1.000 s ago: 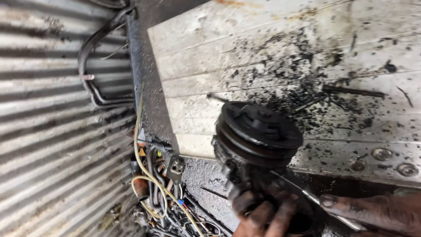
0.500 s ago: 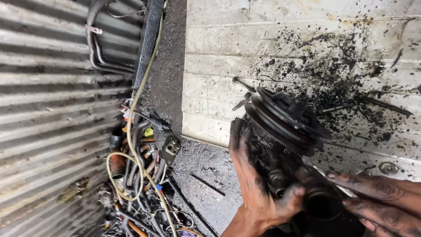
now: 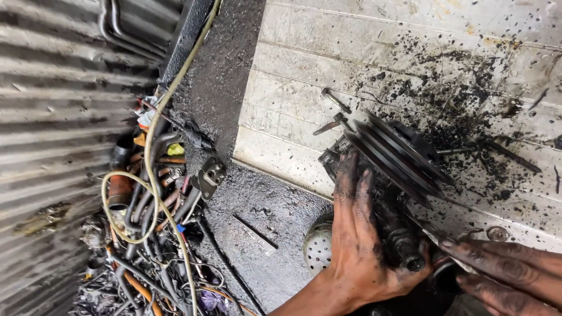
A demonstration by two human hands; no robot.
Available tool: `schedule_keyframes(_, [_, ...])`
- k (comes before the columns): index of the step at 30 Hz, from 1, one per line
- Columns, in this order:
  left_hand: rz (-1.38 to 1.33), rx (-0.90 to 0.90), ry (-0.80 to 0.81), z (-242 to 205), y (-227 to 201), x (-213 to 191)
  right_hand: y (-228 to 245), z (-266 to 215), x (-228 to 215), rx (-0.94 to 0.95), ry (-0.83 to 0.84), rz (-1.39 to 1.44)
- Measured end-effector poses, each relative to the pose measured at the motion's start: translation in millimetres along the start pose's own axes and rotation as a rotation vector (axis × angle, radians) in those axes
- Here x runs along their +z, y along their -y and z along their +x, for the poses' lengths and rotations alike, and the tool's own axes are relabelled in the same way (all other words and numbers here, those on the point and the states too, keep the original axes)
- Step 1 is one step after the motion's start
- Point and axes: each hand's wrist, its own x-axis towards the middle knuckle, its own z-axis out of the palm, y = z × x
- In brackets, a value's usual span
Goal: Cleaning and disassembling an automotive component, likely an AC compressor, on a workbench.
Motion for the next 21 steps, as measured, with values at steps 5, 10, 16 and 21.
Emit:
schedule_keyframes(5, [0.0, -0.037, 0.058, -7.8, 0.1, -0.3, -5.1, 6.9, -16.9, -0.019, 0.108, -0.066])
schedule_keyframes(10, [0.002, -0.042, 0.065, -9.8, 0.7, 1.0, -5.7, -9.8, -6.8, -0.056, 0.117, -0.063])
schedule_keyframes(16, [-0.002, -0.053, 0.082, -6.7, -1.5, -1.8, 10.4, -33.7, 29.9, 0.4, -0.166, 0.011])
schedule_keyframes(21, [-0.013, -0.077, 0.087, -9.2, -3.1, -1.6, -7.2, -42.2, 27.8, 0.36, -0.154, 0.47])
